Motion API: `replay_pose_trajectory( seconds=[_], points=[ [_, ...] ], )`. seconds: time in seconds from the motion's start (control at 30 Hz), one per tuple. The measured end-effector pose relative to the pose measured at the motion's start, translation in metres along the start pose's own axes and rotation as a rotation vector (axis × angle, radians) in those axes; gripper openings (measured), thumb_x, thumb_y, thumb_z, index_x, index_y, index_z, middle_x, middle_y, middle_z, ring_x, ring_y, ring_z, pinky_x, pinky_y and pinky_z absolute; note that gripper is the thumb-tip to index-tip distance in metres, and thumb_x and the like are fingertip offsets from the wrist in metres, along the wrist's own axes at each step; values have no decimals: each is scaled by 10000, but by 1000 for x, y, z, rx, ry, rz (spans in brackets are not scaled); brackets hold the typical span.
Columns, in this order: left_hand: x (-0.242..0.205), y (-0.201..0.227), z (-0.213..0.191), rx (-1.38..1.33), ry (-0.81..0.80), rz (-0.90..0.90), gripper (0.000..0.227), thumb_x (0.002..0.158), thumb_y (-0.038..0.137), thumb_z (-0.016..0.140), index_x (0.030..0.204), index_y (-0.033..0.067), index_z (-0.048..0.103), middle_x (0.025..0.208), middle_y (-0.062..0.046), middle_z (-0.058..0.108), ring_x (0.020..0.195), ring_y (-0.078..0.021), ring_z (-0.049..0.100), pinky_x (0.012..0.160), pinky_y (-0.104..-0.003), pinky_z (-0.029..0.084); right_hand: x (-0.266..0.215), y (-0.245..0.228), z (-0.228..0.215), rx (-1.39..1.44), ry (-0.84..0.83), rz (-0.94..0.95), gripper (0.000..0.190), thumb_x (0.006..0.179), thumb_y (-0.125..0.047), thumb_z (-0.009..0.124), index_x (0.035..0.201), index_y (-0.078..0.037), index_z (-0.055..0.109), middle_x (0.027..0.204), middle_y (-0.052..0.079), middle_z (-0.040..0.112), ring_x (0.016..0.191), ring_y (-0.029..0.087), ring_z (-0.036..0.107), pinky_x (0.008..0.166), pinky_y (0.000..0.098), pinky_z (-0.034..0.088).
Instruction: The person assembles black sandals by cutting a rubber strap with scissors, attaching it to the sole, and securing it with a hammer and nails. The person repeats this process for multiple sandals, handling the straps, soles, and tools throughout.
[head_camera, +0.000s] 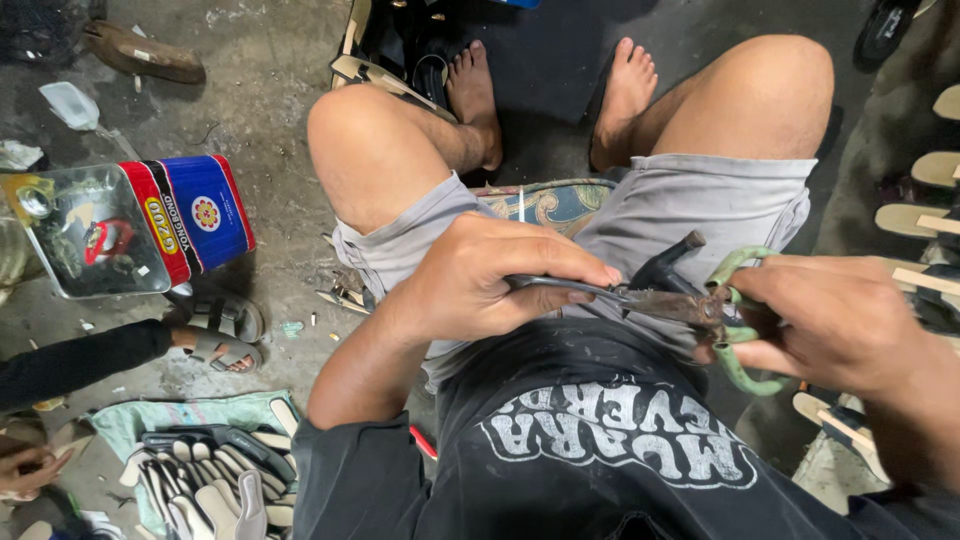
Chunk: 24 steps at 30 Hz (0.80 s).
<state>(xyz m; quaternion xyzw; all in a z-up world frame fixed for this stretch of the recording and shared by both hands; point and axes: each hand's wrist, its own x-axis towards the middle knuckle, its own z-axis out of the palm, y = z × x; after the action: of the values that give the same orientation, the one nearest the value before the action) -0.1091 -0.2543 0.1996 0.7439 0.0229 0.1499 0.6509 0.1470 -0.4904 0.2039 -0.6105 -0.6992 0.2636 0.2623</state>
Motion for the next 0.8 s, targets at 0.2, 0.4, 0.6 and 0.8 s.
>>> replay_pose_trajectory(
  seconds=[0.2,0.4,0.6,0.8],
  points=[
    [10,9,-4,166,-57,9,292,940,92,797,1217,149,725,1150,-25,763,1026,-200,770,875,-296,620,-19,11,-12,-142,-129,152,595,561,-355,884,991,2,680,680,95,671,592,249,680,531,368,516],
    [18,12,-1,243,-189,-32,371,896,152,780,1256,199,704,1187,25,753,1024,-207,750,823,-333,602,-12,10,-18,-179,-98,71,559,611,-354,879,964,35,687,673,117,661,593,267,672,537,369,514],
    [25,19,6,405,-297,-54,450,807,163,748,1251,198,686,1081,21,748,941,-248,737,700,-390,568,-1,2,-18,-225,-17,-36,524,688,-369,862,954,42,675,696,138,651,637,298,673,567,390,513],
    [33,27,9,563,-334,-56,258,899,143,633,1148,146,698,962,-18,743,831,-252,743,616,-392,567,-9,8,-24,-169,-123,6,592,615,-405,853,976,35,693,707,120,676,634,277,681,569,388,513]
  ],
)
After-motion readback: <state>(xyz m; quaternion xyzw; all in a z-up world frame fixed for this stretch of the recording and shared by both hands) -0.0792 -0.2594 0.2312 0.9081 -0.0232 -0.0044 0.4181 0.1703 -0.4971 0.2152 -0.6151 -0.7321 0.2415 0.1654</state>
